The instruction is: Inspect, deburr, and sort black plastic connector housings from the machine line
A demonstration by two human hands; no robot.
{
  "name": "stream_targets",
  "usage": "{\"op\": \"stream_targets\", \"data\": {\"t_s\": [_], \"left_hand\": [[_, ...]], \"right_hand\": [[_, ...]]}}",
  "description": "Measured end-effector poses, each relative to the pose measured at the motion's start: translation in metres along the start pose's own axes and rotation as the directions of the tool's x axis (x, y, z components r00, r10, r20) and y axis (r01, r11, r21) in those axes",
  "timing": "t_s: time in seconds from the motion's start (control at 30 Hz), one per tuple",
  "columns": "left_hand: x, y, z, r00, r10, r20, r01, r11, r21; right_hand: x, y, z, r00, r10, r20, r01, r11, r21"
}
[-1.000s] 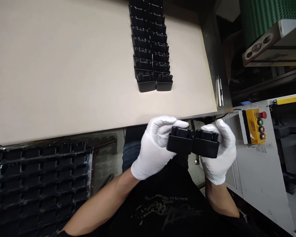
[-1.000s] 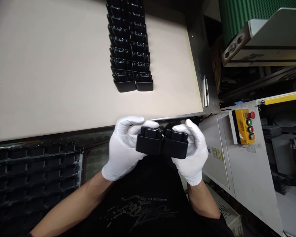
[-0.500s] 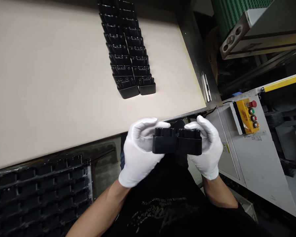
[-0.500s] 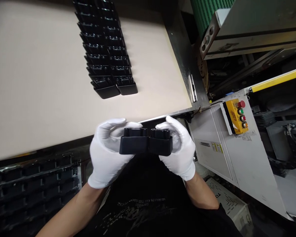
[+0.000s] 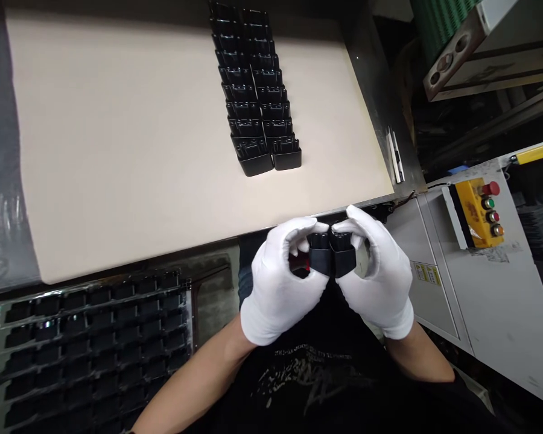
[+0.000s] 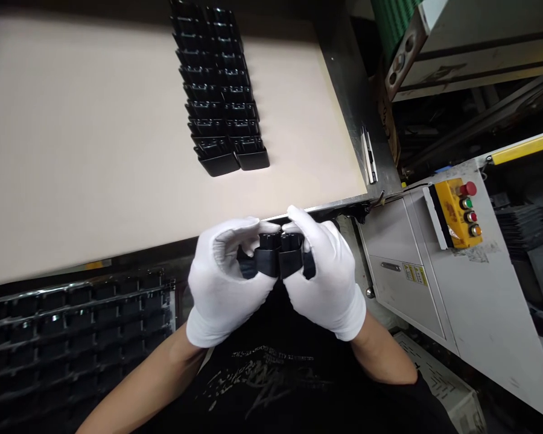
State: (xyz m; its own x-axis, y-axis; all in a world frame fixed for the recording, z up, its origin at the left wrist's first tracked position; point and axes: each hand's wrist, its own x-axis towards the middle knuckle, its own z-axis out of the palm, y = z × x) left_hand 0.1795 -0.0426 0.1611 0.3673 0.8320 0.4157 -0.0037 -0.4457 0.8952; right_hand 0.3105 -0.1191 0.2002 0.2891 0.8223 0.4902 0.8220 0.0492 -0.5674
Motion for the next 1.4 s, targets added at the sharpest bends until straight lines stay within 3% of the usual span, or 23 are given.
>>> {"op": "stream_targets", "data": {"t_s": [0.37, 0.53, 0.7, 0.87, 1.03, 1.1, 1.17, 1.23, 1.3, 1.4], "left_hand": [[0.002, 0.001, -0.007, 0.991, 0.135, -0.003, -0.130, 0.959, 0.252], [0.001, -0.005, -0.010, 0.992, 0.123, -0.028, -0.108, 0.943, 0.314], [0.007, -0.010, -0.015, 0.986, 0.158, 0.062, -0.169, 0.902, 0.396], [0.016, -0.012, -0.020, 0.968, 0.181, 0.177, -0.246, 0.836, 0.491], [0.019, -0.009, -0.026, 0.981, 0.036, 0.190, -0.120, 0.881, 0.457], [0.019, -0.007, -0.030, 0.989, -0.031, 0.145, -0.016, 0.951, 0.309], [0.020, -0.009, -0.035, 0.982, -0.147, 0.117, 0.143, 0.989, 0.040], [0.023, -0.014, -0.040, 0.940, -0.309, 0.144, 0.336, 0.910, -0.244], [0.029, -0.021, -0.044, 0.873, -0.443, 0.202, 0.485, 0.760, -0.432], [0.038, -0.032, -0.051, 0.770, -0.577, 0.273, 0.619, 0.573, -0.537]], "right_hand": [[0.004, -0.001, -0.001, 0.998, -0.043, 0.052, 0.049, 0.991, -0.124], [0.007, -0.002, -0.001, 0.994, -0.041, 0.098, 0.064, 0.969, -0.240], [0.016, -0.010, 0.002, 0.987, -0.005, 0.158, 0.070, 0.909, -0.412], [0.029, -0.014, 0.005, 0.953, 0.011, 0.302, 0.131, 0.886, -0.446], [0.029, -0.010, 0.008, 0.968, -0.015, 0.250, 0.116, 0.912, -0.393], [0.027, -0.004, 0.010, 0.985, -0.014, 0.172, 0.062, 0.959, -0.276], [0.026, 0.008, 0.014, 0.992, 0.087, 0.091, -0.084, 0.996, -0.036], [0.029, 0.025, 0.021, 0.957, 0.273, 0.102, -0.291, 0.908, 0.301], [0.034, 0.042, 0.031, 0.881, 0.417, 0.221, -0.463, 0.672, 0.578], [0.044, 0.062, 0.046, 0.802, 0.421, 0.425, -0.574, 0.342, 0.744]]}}
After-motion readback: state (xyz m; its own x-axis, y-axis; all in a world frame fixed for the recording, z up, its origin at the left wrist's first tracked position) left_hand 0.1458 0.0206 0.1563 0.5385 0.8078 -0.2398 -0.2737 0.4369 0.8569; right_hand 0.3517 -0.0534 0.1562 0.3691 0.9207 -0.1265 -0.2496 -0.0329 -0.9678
